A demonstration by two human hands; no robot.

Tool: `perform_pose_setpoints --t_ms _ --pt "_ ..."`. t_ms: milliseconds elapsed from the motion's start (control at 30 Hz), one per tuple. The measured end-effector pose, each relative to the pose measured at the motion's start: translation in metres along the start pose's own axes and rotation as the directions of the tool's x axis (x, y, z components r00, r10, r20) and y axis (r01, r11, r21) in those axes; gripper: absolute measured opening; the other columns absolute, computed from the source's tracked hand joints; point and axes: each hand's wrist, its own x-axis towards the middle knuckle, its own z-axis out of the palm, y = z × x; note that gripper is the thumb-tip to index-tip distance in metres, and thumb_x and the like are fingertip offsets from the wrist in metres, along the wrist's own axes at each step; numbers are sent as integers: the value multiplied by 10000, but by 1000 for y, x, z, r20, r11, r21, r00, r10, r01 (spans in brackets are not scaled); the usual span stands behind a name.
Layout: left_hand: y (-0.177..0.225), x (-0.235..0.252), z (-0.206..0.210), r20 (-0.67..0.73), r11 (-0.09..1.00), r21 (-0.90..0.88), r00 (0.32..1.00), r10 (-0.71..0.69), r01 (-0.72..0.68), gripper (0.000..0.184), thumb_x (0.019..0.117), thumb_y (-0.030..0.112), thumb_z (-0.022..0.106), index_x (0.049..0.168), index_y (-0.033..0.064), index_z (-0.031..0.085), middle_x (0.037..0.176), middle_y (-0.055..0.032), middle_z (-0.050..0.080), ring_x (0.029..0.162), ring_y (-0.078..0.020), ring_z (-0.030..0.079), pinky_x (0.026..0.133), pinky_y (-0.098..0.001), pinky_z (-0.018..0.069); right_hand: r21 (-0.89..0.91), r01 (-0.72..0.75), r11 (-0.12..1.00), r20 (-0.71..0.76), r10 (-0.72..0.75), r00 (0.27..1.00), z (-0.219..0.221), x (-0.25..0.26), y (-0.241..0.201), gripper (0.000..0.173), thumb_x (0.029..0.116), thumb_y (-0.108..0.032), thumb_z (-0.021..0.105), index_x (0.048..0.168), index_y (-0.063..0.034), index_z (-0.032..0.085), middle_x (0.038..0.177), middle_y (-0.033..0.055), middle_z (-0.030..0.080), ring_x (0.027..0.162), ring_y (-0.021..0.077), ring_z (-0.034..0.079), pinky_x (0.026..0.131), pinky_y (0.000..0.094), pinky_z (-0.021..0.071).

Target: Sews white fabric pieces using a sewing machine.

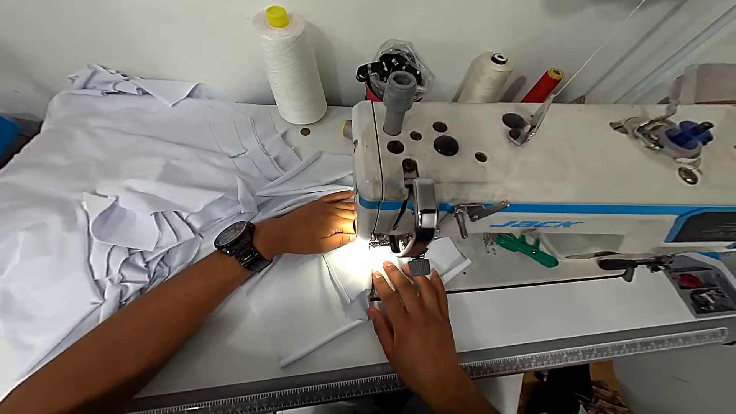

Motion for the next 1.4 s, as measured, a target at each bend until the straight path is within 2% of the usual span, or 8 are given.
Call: perform_pose_setpoints --t_ms 467,600,800,1000,1133,1233,1333,1400 --pt "-9 -4 3 22 999 44 1000 -1 0 346 957 174 455 846 60 762 1031 -81 763 1166 -211 670 1151 -384 381 14 41 999 8 -41 999 -3 7 1 416 1021 -436 507 1314 -216 703 1369 -23 663 1384 314 518 1137 646 353" --pt "-19 -9 15 -6 998 69 1000 7 -6 378 986 348 493 851 104 747 1058 -56 752 1212 -175 639 1187 -382 336 5 -5 1000 42 5 999 -3 5 -4 430 1033 -436 485 1347 -219 682 1417 -21 630 1399 304 502 1147 625 352" --pt "-26 -15 27 55 989 141 997 -48 39 585 942 632 512 1109 127 755 1266 -42 710 1336 -172 562 1225 -436 289 27 -50 998 63 49 997 -3 1 -2 470 1042 -508 453 1399 -268 642 1500 -34 562 1447 310 442 1182 616 313" --pt "-4 -24 28 110 966 223 981 -161 134 638 1021 598 358 1244 112 705 1421 -72 624 1443 -232 464 1220 -563 257 133 211 968 155 -231 961 -18 17 51 521 1016 -581 480 1434 -296 603 1517 -31 540 1457 284 423 1192 615 295" --pt "39 -48 41 73 893 268 917 -393 361 701 1045 593 269 1525 133 490 1604 -49 438 1541 -240 297 1243 -596 201 169 360 917 182 -388 903 -27 25 75 491 1024 -523 501 1425 -262 611 1514 -39 538 1450 257 428 1204 577 300" --pt "61 -56 51 47 843 289 872 -487 455 724 1053 597 225 1588 140 393 1661 -37 347 1567 -224 234 1243 -586 192 189 354 916 134 -381 915 -29 26 73 420 1030 -466 513 1318 -218 689 1450 -40 594 1405 261 482 1187 601 313" --pt "61 -56 50 11 870 240 895 -447 431 645 1091 473 188 1564 105 427 1648 -63 370 1562 -243 248 1255 -552 191 155 302 941 22 -309 951 -29 25 43 357 998 -452 578 1090 -156 754 1278 21 679 1269 285 576 1076 544 439" --pt "56 -57 41 -41 916 149 928 -371 373 554 1096 370 270 1480 65 527 1568 -96 476 1516 -260 344 1259 -491 232 212 301 930 -40 -299 953 -24 17 17 345 940 -445 667 1077 -140 753 1145 53 687 1103 267 632 911 458 537"
